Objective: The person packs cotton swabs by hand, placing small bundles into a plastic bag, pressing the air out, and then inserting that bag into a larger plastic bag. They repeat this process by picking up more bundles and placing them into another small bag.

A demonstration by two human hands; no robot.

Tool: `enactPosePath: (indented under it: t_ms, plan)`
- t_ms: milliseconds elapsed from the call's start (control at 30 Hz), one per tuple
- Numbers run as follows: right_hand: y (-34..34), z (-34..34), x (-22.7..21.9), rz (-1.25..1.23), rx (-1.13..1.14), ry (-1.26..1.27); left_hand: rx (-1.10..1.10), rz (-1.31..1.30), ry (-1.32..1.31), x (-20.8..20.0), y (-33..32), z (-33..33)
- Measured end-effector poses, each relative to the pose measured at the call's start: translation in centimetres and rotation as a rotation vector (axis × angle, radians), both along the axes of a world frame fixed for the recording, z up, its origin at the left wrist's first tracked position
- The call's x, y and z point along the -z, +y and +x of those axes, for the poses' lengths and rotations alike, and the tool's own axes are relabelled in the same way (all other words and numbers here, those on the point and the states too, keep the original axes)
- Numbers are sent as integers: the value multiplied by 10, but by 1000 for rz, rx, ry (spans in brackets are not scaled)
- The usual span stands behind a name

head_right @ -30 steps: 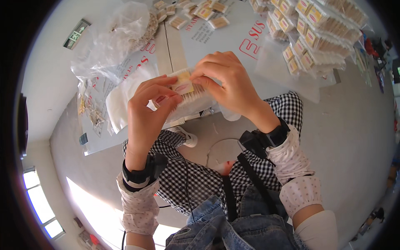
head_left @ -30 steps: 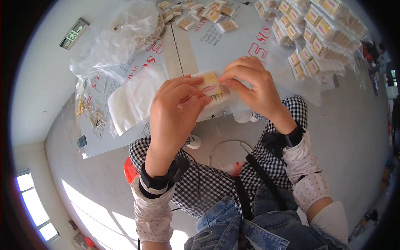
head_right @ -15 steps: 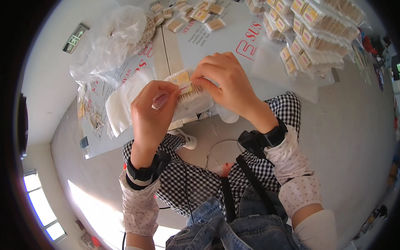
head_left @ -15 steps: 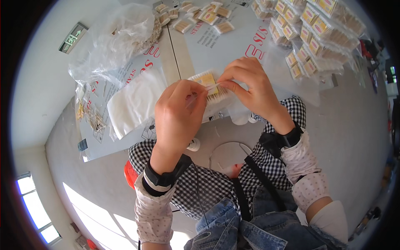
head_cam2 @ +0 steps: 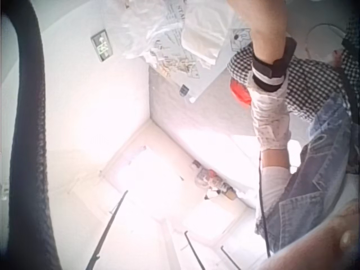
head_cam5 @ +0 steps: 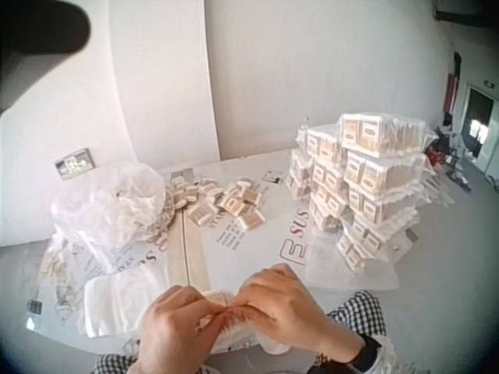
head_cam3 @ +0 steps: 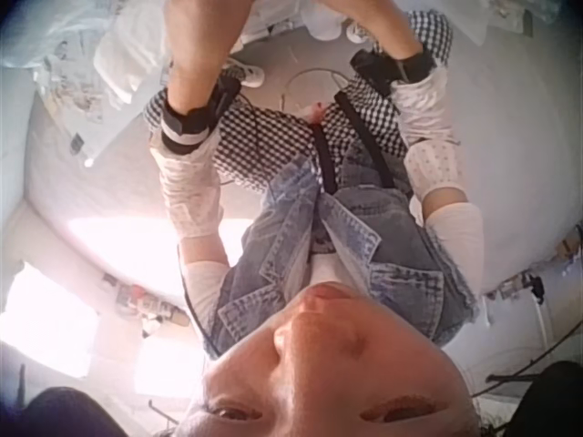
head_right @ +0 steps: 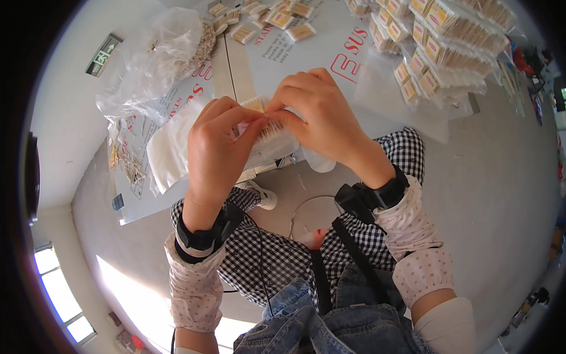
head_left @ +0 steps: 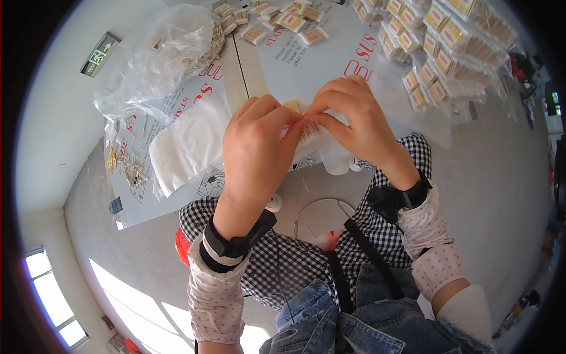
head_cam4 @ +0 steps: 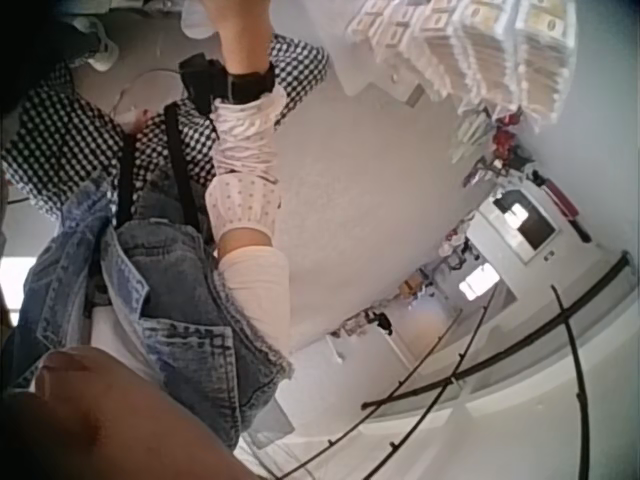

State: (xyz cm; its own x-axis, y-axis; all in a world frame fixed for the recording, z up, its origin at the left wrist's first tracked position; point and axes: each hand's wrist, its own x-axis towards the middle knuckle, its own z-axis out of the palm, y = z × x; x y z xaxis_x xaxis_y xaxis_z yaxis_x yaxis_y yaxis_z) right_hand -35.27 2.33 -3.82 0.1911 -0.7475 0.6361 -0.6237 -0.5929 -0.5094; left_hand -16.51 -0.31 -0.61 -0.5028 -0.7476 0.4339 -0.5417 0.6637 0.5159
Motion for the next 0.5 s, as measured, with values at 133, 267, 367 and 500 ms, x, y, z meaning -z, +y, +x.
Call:
enactPosePath:
  t_ms: [133, 267, 367, 500]
  plan:
    - [-1, -7, 2, 64, 29, -53, -11, 48, 33, 1, -1, 4]
    - [-1, -11, 0, 52, 24, -50, -21, 146, 45, -5, 0, 0]
    - [-1, -8, -6, 58, 6, -47, -15, 120, 95, -4, -3, -7]
    - [-1, -11, -7, 54, 8, -11, -26, 144, 94, -2, -4, -13]
